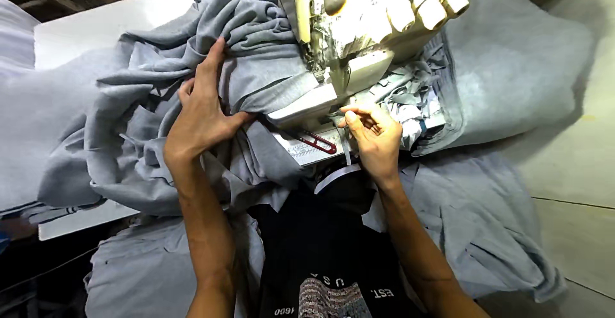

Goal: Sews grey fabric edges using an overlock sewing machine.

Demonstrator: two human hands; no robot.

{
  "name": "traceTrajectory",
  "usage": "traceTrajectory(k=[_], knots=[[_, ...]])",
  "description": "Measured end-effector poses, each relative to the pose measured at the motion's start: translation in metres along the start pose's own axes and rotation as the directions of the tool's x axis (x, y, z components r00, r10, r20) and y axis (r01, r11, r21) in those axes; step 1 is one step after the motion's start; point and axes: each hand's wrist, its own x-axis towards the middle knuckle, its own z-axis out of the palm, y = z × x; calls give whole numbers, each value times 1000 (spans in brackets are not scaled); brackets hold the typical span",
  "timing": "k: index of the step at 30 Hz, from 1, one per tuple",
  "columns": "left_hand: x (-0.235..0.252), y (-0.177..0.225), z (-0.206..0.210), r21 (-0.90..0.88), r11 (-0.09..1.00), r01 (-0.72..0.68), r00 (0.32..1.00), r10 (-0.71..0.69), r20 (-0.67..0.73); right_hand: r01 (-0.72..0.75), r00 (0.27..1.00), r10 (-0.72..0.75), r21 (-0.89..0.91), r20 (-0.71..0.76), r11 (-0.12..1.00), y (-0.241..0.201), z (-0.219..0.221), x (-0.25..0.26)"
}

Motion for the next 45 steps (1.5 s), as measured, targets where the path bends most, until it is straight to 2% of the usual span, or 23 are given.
traceTrajectory(k=[4,8,10,12,15,17,19,22,25,28,32,38,42,45], knots=[[13,11,3,107,993,59,996,-52,-67,5,999,-4,-18,43,1000,2,-1,-5],[27,14,17,249,952,178,974,-134,-184,-13,997,17,-46,78,999,3,-3,-9],[33,15,24,261,935,242,952,-177,-250,-24,995,30,-64,96,998,4,-5,-13],[35,16,22,277,920,278,951,-223,-216,-24,992,36,-105,122,994,3,-7,-17],[32,17,-6,268,904,333,940,-340,-21,27,989,2,-197,145,980,2,-9,-25],[32,11,-29,257,901,349,928,-371,41,73,988,-34,-265,150,962,3,-11,-29],[40,6,-47,174,942,286,956,-293,20,101,987,-58,-303,149,948,3,-11,-31],[71,14,-46,49,992,116,987,-110,-113,112,987,-66,-331,148,937,4,-6,-33],[102,12,-20,108,994,-33,990,47,-131,149,982,-94,-362,167,920,3,1,-33],[109,-5,-15,182,983,-28,986,57,-156,188,975,-122,-401,185,897,1,3,-33],[83,-15,-46,138,990,34,965,3,-261,191,974,-121,-417,189,889,3,-1,-36],[1,-17,-95,-23,999,32,939,-38,-341,236,959,-154,-374,237,897,-7,2,-32],[-48,-17,-115,-93,993,66,923,-96,-372,337,924,-248,-316,291,887,-30,19,-12],[-69,-9,-122,-151,988,42,934,-92,-344,479,863,-387,-279,326,832,-60,38,12]])
